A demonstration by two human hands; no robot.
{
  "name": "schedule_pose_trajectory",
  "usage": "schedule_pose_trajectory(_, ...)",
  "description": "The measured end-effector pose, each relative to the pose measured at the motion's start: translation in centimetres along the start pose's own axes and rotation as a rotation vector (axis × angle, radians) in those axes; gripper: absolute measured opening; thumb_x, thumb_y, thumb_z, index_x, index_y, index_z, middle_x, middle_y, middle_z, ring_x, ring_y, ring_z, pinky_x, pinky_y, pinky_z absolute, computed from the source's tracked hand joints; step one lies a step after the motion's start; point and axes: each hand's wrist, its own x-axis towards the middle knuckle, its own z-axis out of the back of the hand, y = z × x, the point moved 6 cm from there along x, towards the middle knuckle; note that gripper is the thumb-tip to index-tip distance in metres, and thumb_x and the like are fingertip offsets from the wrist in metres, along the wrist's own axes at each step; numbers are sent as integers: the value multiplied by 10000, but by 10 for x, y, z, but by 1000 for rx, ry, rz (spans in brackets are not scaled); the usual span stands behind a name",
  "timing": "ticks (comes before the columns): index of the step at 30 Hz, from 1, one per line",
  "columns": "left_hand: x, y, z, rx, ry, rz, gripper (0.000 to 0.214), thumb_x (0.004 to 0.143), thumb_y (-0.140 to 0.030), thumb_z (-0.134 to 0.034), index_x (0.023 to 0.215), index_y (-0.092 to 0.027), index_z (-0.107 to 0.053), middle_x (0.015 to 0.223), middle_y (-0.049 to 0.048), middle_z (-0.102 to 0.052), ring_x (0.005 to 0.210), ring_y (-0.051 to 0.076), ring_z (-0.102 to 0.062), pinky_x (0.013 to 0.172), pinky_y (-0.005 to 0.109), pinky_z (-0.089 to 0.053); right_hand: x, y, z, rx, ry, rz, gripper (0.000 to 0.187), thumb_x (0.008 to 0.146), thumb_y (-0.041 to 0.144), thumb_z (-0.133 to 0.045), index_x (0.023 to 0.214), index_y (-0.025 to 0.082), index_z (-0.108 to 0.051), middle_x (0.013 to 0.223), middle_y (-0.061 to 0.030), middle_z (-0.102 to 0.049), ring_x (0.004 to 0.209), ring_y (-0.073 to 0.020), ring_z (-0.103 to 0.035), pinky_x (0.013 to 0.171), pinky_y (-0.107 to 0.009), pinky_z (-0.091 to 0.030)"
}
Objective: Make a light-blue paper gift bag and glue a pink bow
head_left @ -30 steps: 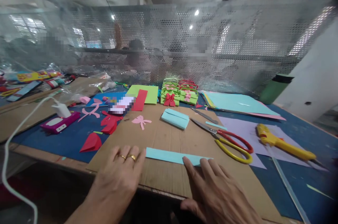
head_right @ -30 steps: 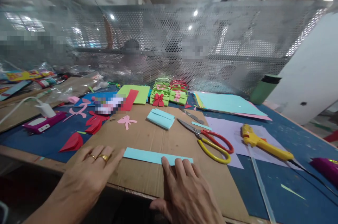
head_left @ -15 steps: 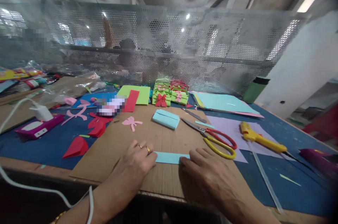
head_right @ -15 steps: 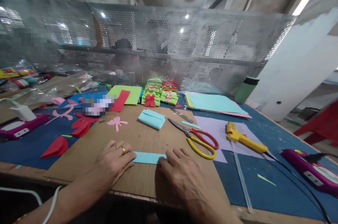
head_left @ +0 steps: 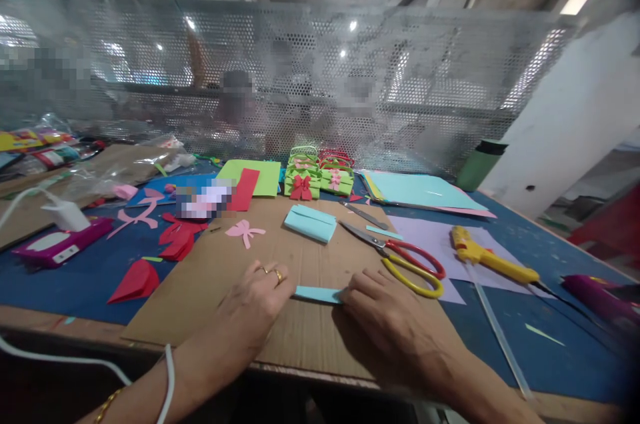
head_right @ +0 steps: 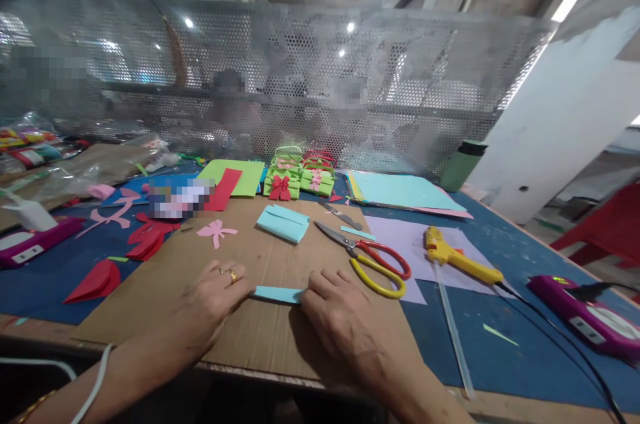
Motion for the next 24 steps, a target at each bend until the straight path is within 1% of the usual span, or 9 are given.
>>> schedule_pose_trajectory(2, 1, 4, 0, -56, 15, 51, 368, 920, 47, -377, 991, -191, -649, 981, 60, -640, 912, 233, -554, 811, 376, -376, 0, -4, -2, 59, 17, -42, 235, 995, 127, -462, 831, 164, -627, 850, -58, -606, 745, -172, -510, 673, -317, -381)
schedule_pose_trajectory(4, 3, 8, 1, -114, 40, 104, 302, 975, -41, -404, 946, -199, -661, 954, 46, -646, 885, 229, -555, 788, 373, -369, 0, -7, -2, 120, 33, -80, 263, 1002, 104, -421, 848, 160, -626, 858, -61, -603, 743, -169, -517, 674, -310, -400)
schedule_pose_trajectory(7, 6, 12, 4, -204, 90, 182, 267, 1003, -128, -440, 903, -201, -676, 930, 35, -649, 891, 223, -558, 790, 366, -373, 2, -9, 4, 193, 33, -123, 232, 999, 108, -439, 846, 176, -600, 872, -44, -597, 768, -165, -531, 700, -305, -420)
schedule_pose_trajectory(12, 12, 14, 8, -281, 116, 248, 253, 993, -146, -455, 854, -189, -663, 905, 36, -649, 900, 215, -564, 823, 360, -397, 3, -14, 7, 248, 21, -232, 157, 998, 149, -481, 886, 201, -578, 886, -20, -608, 807, -165, -563, 724, -303, -432)
schedule_pose_trajectory(15, 14, 19, 6, -324, 145, 305, 198, 980, -157, -471, 880, -190, -638, 918, 35, -659, 917, 219, -574, 839, 362, -411, 2, -21, 3, 279, 4, -283, 127, 988, 165, -507, 892, 206, -578, 872, -14, -632, 804, -165, -581, 706, -295, -424)
schedule_pose_trajectory(17, 14, 22, 5, -351, 163, 335, 166, 976, -169, -477, 893, -195, -618, 920, 33, -663, 927, 222, -579, 835, 357, -418, 1, -25, -1, 295, 12, -299, 140, 990, 173, -513, 873, 209, -581, 857, -9, -643, 790, -166, -586, 685, -288, -414)
schedule_pose_trajectory(20, 14, 25, 4, -371, 174, 342, 137, 971, -175, -483, 891, -202, -591, 925, 24, -663, 922, 216, -582, 817, 340, -421, 2, -30, -4, 317, 32, -324, 143, 992, 177, -521, 874, 213, -595, 855, -6, -661, 787, -169, -595, 677, -283, -406)
schedule_pose_trajectory(24, 16, 23, 6, -353, 198, 342, 126, 962, -152, -480, 891, -201, -572, 951, 22, -654, 925, 206, -581, 805, 320, -421, 5, -32, -2, 322, 64, -349, 128, 986, 192, -542, 880, 215, -610, 857, -4, -679, 788, -172, -609, 674, -281, -405)
